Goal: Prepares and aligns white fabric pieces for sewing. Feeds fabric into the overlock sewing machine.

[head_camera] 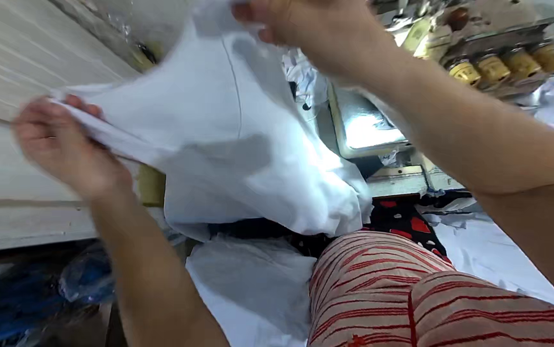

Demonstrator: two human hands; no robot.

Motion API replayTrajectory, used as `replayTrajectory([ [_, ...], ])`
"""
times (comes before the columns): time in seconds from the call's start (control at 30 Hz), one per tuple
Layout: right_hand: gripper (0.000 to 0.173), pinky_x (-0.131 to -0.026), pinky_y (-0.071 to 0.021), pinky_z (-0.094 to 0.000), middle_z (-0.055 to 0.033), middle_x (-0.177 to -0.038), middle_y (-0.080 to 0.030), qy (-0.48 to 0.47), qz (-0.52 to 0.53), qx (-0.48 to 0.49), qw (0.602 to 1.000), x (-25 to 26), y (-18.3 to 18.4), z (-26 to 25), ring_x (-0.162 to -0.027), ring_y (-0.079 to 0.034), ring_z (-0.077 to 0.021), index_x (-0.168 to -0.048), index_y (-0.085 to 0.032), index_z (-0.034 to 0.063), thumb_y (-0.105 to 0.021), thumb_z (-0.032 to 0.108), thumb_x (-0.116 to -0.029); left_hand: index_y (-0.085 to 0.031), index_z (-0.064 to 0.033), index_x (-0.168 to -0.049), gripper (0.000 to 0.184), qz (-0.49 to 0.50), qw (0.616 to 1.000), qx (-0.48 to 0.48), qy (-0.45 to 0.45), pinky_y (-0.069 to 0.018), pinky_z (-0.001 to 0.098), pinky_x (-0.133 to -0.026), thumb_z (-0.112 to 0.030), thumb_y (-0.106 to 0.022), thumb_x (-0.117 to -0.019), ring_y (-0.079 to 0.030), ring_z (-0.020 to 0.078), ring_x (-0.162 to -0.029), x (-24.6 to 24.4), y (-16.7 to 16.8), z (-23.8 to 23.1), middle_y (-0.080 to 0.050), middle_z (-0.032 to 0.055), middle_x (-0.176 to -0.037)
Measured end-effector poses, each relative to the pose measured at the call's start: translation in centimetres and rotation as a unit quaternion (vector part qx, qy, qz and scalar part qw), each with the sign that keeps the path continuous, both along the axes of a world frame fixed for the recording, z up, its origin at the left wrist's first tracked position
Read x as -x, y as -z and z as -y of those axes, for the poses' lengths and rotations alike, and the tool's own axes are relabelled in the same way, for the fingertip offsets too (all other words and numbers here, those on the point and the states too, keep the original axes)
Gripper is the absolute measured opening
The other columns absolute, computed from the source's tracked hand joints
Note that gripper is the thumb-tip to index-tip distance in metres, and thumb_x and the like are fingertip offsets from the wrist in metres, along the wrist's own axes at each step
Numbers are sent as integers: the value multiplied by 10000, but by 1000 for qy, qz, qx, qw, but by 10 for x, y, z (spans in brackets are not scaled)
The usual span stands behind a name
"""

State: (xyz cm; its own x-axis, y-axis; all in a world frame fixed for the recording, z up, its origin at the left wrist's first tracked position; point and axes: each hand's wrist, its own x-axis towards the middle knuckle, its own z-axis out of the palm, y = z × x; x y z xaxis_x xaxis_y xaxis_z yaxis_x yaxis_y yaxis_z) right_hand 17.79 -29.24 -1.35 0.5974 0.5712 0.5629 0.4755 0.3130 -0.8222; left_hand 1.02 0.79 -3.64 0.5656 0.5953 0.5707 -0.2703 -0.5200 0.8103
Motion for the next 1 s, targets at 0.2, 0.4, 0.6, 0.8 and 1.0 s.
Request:
replayTrajectory([
  [0.2, 238, -792, -593, -358, -166, -1117, -682, -39, 114, 240, 963, 34, 103, 30, -874, -688, -186, -1215, -634, -45, -543, 59, -1021, -361, 120, -1507, 641, -513, 852, -93, -35, -370, 690, -1095, -122, -654, -991, -459, 569, -1337, 26, 100, 17, -453, 402, -1451],
  [0.4, 223, -845, -569, -567, -230, -1099, -674, 33, 57, 432, 900, 75, 205, 77, -948, -695, -380, -1174, -666, -40, -651, 27, -962, -739, 8, -1074, 166, -338, 900, -214, 172, -539, 480, -963, -37, -607, -984, -675, 307, -1089, 2, 162, 141, -722, 173, -1095],
  [0.6, 246, -746, -572, -607, -267, -1119, -670, 105, 58, 437, 892, 90, 229, 84, -905, -704, -440, -1221, -640, -44, -557, 48, -1009, -774, -116, -1114, 187, -360, 839, -299, 276, -423, 589, -1048, -98, -645, -979, -558, 346, -1294, -40, 205, 191, -637, 116, -1365],
  [0.8, 231, -824, -583, -496, -224, -1078, -695, 116, 88, 327, 934, 84, 230, 88, -937, -705, -354, -1160, -670, -58, -556, -14, -964, -753, -48, -977, 134, -241, 896, -266, 261, -519, 497, -955, -119, -639, -976, -669, 285, -1113, -17, 201, 163, -733, 106, -1101],
  [1.0, 228, -913, -560, -499, -269, -1178, -637, 100, 50, 350, 930, 69, 230, 52, -1049, -669, -390, -1176, -642, -78, -517, -52, -987, -735, -3, -986, 138, -237, 897, -241, 286, -519, 470, -1001, -71, -615, -980, -682, 283, -1113, 0, 207, 158, -737, 129, -1084],
])
